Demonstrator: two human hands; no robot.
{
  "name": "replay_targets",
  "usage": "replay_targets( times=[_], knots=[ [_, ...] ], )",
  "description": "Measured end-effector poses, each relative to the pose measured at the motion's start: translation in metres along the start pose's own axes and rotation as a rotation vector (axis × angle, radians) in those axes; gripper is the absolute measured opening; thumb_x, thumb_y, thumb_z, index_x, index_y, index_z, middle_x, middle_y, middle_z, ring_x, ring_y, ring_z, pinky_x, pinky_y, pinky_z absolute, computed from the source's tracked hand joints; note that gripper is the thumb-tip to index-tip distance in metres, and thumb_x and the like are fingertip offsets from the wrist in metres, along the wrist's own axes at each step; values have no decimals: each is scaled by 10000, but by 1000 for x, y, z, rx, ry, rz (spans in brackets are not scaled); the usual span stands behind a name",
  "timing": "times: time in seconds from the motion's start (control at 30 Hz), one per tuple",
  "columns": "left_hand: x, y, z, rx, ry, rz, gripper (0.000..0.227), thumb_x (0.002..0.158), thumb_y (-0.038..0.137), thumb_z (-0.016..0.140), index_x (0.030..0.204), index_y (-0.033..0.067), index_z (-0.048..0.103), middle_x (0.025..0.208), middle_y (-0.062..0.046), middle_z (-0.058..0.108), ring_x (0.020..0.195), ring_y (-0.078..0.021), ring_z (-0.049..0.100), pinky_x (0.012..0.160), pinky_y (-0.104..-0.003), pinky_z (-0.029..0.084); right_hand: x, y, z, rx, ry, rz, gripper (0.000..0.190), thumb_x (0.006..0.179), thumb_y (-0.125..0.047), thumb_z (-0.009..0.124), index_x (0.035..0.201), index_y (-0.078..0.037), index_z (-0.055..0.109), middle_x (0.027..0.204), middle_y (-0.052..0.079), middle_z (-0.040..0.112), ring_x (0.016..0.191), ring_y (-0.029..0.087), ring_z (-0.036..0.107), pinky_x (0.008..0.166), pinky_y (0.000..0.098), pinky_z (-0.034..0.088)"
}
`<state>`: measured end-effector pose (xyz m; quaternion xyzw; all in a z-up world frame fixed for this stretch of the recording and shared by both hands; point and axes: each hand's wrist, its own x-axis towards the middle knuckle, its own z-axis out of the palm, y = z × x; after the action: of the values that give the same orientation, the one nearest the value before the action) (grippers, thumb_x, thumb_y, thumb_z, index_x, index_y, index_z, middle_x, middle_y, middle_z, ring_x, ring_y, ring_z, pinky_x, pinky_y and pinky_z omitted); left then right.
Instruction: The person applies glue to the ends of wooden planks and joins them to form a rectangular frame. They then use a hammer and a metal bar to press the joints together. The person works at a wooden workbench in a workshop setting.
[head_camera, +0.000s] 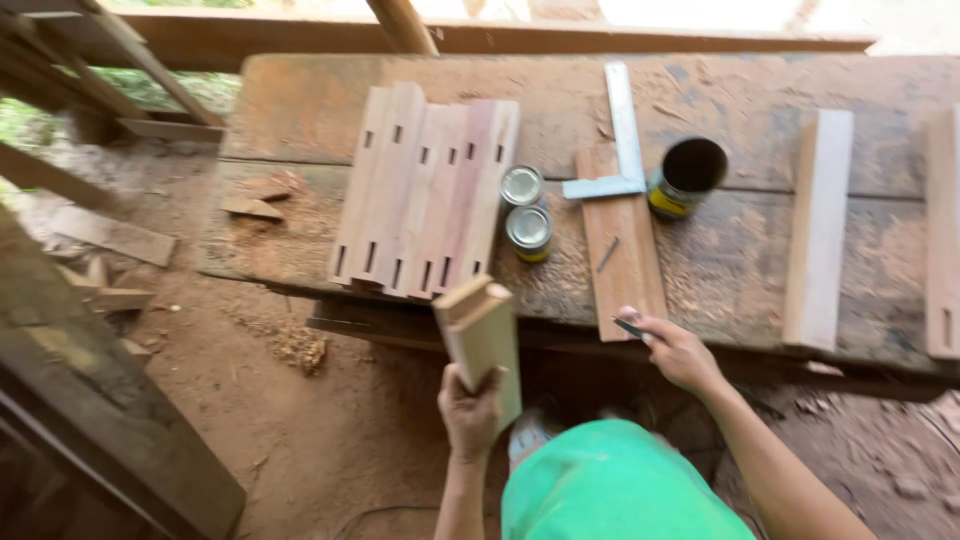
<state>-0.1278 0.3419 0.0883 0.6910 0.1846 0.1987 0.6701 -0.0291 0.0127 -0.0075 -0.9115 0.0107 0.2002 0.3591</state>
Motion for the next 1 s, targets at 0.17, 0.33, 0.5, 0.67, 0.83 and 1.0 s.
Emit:
replay_targets(
  times=[0.17,0.33,0.5,0.67,0.83,1.0],
  knots=[
    [2,41,31,421,-274,135,471,788,128,825,1217,106,630,1007,-91,791,774,-229,770,655,-327,606,-48,-91,-97,499,-50,-255,460,898,-16,630,1340,-136,673,757,81,751,612,142,657,496,237,543],
    [0,49,36,304,-497,105,569,767,60,807,1277,114,559,996,-106,798,756,-231,776,612,-334,611,-60,-139,-153,238,128,-692,370,819,55,641,1127,-131,728,1037,-8,793,594,74,654,484,193,528],
    [-2,56,37,117,-646,-85,567,776,15,783,1306,52,586,1050,-130,793,835,-203,747,706,-324,619,-66,-141,-171,112,120,-687,394,742,86,656,1058,-117,774,1032,-7,794,514,87,643,429,223,500],
    [-6,59,39,153,-682,-54,561,768,34,811,1286,48,595,1070,-131,790,864,-207,757,725,-318,618,-66,-129,-166,44,77,-759,353,774,32,677,1038,-179,779,1008,-30,790,460,53,607,355,175,504],
    [-13,68,44,295,-601,94,556,744,80,847,1252,91,621,1033,-102,807,805,-213,784,658,-321,626,-78,-139,-170,-145,151,-773,313,773,-32,703,1040,-175,780,1009,-61,787,510,78,658,422,214,557],
    [-21,82,56,547,-425,253,544,717,215,902,1197,168,651,953,-54,827,728,-220,815,567,-333,635,-82,-125,-151,-273,216,-763,374,783,-8,667,1090,-192,772,1082,-74,775,488,62,590,382,209,506]
  ],
)
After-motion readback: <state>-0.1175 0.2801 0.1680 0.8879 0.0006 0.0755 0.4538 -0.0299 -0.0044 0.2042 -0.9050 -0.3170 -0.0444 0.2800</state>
